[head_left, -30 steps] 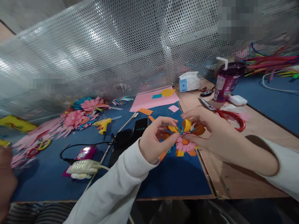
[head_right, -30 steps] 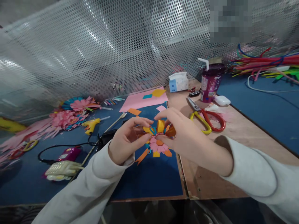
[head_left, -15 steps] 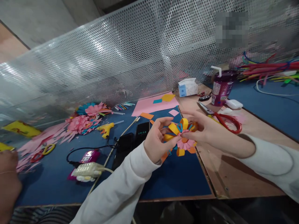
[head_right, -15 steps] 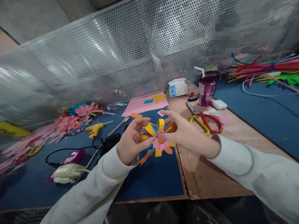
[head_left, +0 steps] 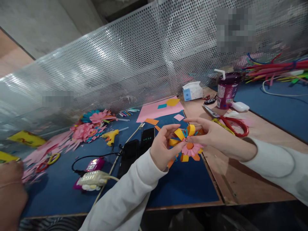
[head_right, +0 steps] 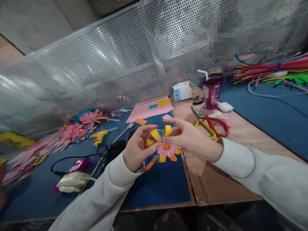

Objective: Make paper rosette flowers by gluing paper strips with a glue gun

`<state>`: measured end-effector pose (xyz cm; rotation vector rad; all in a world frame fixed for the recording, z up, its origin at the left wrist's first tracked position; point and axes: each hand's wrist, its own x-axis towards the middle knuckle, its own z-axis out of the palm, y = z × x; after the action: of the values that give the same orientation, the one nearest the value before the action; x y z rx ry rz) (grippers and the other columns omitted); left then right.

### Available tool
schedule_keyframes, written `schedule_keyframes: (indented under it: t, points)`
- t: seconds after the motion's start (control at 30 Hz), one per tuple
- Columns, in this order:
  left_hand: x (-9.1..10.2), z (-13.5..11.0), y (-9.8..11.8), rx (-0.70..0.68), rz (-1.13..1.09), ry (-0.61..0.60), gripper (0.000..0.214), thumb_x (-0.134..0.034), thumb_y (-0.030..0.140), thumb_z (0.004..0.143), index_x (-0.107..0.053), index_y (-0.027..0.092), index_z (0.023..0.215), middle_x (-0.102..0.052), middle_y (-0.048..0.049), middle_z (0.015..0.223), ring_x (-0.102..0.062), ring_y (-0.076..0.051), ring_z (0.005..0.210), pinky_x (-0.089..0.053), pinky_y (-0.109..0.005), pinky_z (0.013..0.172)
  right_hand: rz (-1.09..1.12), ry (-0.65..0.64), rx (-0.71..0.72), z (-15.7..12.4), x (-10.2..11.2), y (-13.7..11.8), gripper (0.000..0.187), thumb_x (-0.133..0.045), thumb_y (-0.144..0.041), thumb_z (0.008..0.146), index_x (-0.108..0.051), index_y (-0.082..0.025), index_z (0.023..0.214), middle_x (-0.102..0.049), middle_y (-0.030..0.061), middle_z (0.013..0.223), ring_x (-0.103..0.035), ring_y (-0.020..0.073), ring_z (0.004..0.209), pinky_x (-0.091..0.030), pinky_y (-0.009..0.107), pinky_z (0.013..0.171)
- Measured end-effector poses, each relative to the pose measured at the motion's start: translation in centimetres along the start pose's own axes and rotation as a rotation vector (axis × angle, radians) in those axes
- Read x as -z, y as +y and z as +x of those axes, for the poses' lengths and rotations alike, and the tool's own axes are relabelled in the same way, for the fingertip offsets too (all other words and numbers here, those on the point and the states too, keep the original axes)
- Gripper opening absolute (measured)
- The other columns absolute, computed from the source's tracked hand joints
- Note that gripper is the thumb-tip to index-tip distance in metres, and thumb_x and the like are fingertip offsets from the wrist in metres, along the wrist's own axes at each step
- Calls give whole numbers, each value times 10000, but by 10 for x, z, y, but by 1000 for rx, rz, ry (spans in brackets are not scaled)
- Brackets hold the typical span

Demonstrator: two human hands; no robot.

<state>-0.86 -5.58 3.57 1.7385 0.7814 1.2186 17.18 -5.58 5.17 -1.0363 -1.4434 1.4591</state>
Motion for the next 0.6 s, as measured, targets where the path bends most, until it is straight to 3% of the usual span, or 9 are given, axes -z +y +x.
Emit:
schedule_keyframes:
  t: [0.17, 0.6]
  points:
    - [2, 1, 0, 6, -10, -3, 403, -689, 164, 708, -512, 172, 1070, -620, -84, 1069, -632, -134, 931, -533, -262, 815, 26, -58, 21, 0, 1, 2, 707, -712, -225, 705, -379, -177, 1326, -693, 38, 844, -678, 160, 708, -537, 279, 618]
    - [-3, -2, 2, 52, -45, 30, 343, -670, 192, 729, -530, 162, 1041, -649, -58, 933, -643, -122, 816, -539, -237, 727, 23, 45, 29, -3, -3, 5, 547, -693, -216, 690, -495, -192, 1200, -670, 35, 892, -650, 141, 712, -514, 252, 598]
